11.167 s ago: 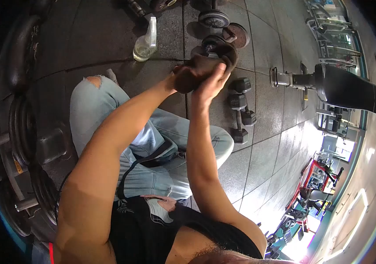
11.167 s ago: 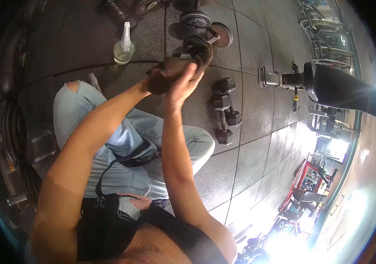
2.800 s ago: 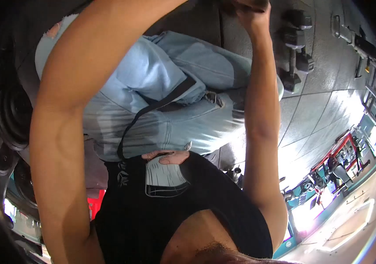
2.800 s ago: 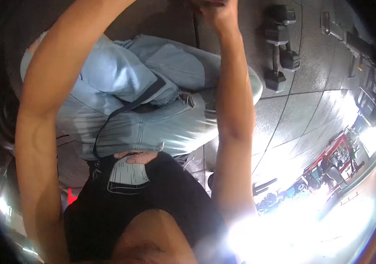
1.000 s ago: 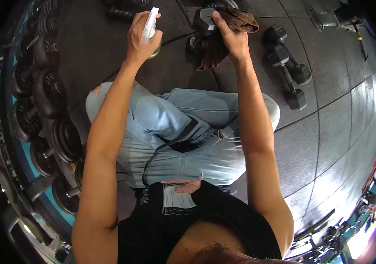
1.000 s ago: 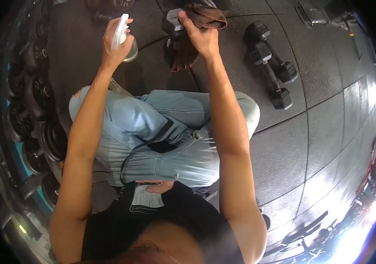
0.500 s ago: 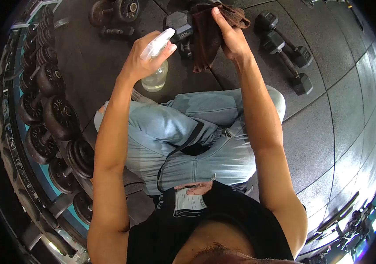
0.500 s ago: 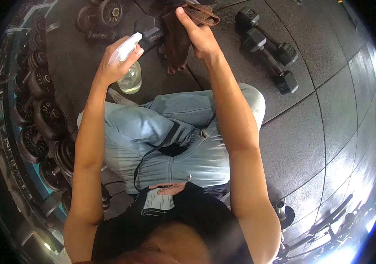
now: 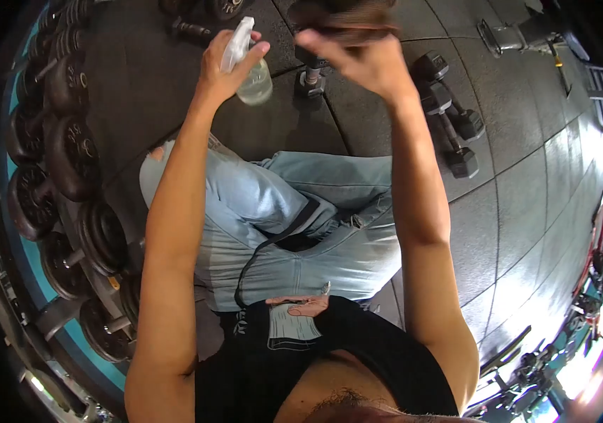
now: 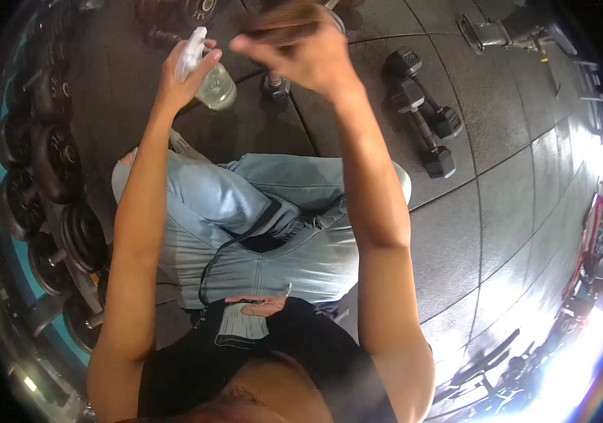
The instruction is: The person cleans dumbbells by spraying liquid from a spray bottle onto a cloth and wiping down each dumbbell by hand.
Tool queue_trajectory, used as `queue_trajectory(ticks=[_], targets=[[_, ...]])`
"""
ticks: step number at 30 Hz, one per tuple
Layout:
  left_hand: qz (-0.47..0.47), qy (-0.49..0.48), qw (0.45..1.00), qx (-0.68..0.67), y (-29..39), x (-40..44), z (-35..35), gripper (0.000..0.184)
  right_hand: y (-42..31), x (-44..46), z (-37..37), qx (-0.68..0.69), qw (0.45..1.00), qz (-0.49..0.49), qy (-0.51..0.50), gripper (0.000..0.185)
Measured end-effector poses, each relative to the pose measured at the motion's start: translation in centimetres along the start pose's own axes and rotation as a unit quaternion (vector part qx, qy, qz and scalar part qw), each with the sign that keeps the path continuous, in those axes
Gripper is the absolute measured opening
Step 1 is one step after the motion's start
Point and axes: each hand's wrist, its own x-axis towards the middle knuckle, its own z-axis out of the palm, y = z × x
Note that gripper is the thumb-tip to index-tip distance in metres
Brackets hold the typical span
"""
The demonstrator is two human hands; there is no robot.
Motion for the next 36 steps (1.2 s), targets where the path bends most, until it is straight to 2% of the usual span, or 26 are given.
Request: queue_trajectory(ticks=[1,2,3,5,6,8,9,10,11,12,14,16,17,18,20,21,22,24,25,26,27,29,30,31,33,36], targets=[[-0.005,0.008,1.000,-0.006,-1.9,0.2,0.8,0.020,1.3,0.6,1.9,-0.195,0.976,-0.100,0.010,0.051],[0.020,0.048,0.998,-0.035,-4.1,0.4,1.7,0.024,2.4,1.3,3.5,-0.379,0.903,-0.200,0.021,0.052],[0.045,0.089,0.993,-0.063,-6.0,0.4,2.5,0.028,3.0,2.1,4.6,-0.382,0.900,-0.208,0.013,0.052],[-0.012,0.131,0.989,-0.065,-8.6,-0.4,3.8,0.034,3.7,3.8,6.3,-0.370,0.918,-0.112,-0.089,0.056],[-0.068,0.157,0.983,-0.063,-9.0,-0.8,3.9,0.039,3.2,4.2,6.4,-0.372,0.915,-0.119,-0.101,0.056],[-0.103,0.148,0.982,-0.058,-9.8,-0.8,3.8,0.052,2.2,5.2,6.3,-0.356,0.928,-0.003,-0.111,0.049],[-0.134,0.118,0.984,-0.023,-9.9,-0.7,4.0,0.058,1.4,6.0,6.5,-0.370,0.918,0.070,-0.124,0.048],[-0.165,0.086,0.982,0.012,-9.9,-0.8,4.2,0.065,1.3,6.6,6.6,-0.375,0.916,0.063,-0.128,0.048],[-0.186,0.070,0.980,-0.003,-9.8,-1.2,4.5,0.079,1.3,7.3,6.6,-0.387,0.905,0.136,-0.113,0.049],[-0.187,0.074,0.980,-0.006,-9.7,-1.9,5.1,0.079,1.4,7.8,6.5,-0.396,0.889,0.211,-0.096,0.049],[-0.372,0.119,0.920,0.026,-8.6,-3.6,6.3,0.094,2.4,8.4,5.9,-0.402,0.891,0.194,-0.080,0.057],[-0.461,0.021,0.886,0.040,-5.0,-5.0,6.1,0.105,6.5,9.8,5.3,-0.373,0.892,0.248,-0.054,0.087],[-0.399,-0.099,0.907,-0.091,-2.5,-5.3,4.3,0.111,7.5,10.1,5.1,-0.365,0.896,0.251,-0.027,0.075],[-0.383,-0.130,0.915,-0.014,-0.4,-5.7,5.0,0.103,9.0,10.8,4.5,-0.368,0.896,0.249,-0.026,0.075],[-0.081,-0.052,0.991,0.096,-2.1,-6.8,9.3,0.094,11.6,11.5,3.6,-0.228,0.921,0.312,-0.051,0.062],[-0.086,-0.047,0.991,0.089,-2.1,-6.7,10.6,0.094,7.5,10.2,2.9,-0.054,0.917,0.395,-0.029,0.075],[-0.038,-0.077,0.993,0.076,-2.0,-6.1,11.8,0.086,7.2,9.1,2.6,-0.065,0.917,0.393,-0.034,0.075],[0.014,-0.094,0.994,0.054,-2.1,-4.2,13.2,0.079,7.6,7.8,1.8,0.170,0.942,0.288,0.014,0.075],[-0.033,-0.186,0.982,0.014,-2.4,-3.7,13.7,0.073,6.7,6.7,2.1,0.184,0.942,0.277,0.040,0.058],[-0.076,-0.277,0.958,-0.025,-2.8,-3.2,14.1,0.068,6.0,5.3,2.7,0.175,0.961,0.204,0.064,0.064],[0.035,-0.056,0.998,-0.017,-4.3,-4.4,16.6,0.034,6.4,3.9,2.7,0.032,0.988,0.144,0.036,0.062],[0.089,-0.012,0.987,-0.136,-6.6,-4.1,19.3,0.031,3.7,0.3,3.8,-0.129,0.991,0.022,-0.034,0.055],[0.150,0.034,0.959,-0.240,-7.6,-3.9,19.9,0.029,3.6,-0.8,5.2,-0.310,0.934,-0.176,0.039,0.054],[0.143,0.040,0.959,-0.242,-7.6,-4.1,19.4,0.029,1.3,-2.0,5.6,-0.381,0.911,-0.161,-0.001,0.056],[0.088,-0.021,0.900,-0.427,-6.6,-4.4,18.0,0.026,-1.0,-1.6,5.6,-0.451,0.880,-0.143,-0.049,0.058],[-0.006,-0.010,0.908,-0.418,-8.5,-5.4,22.1,0.033,-0.2,1.4,4.7,-0.482,0.840,-0.202,-0.146,0.059]])
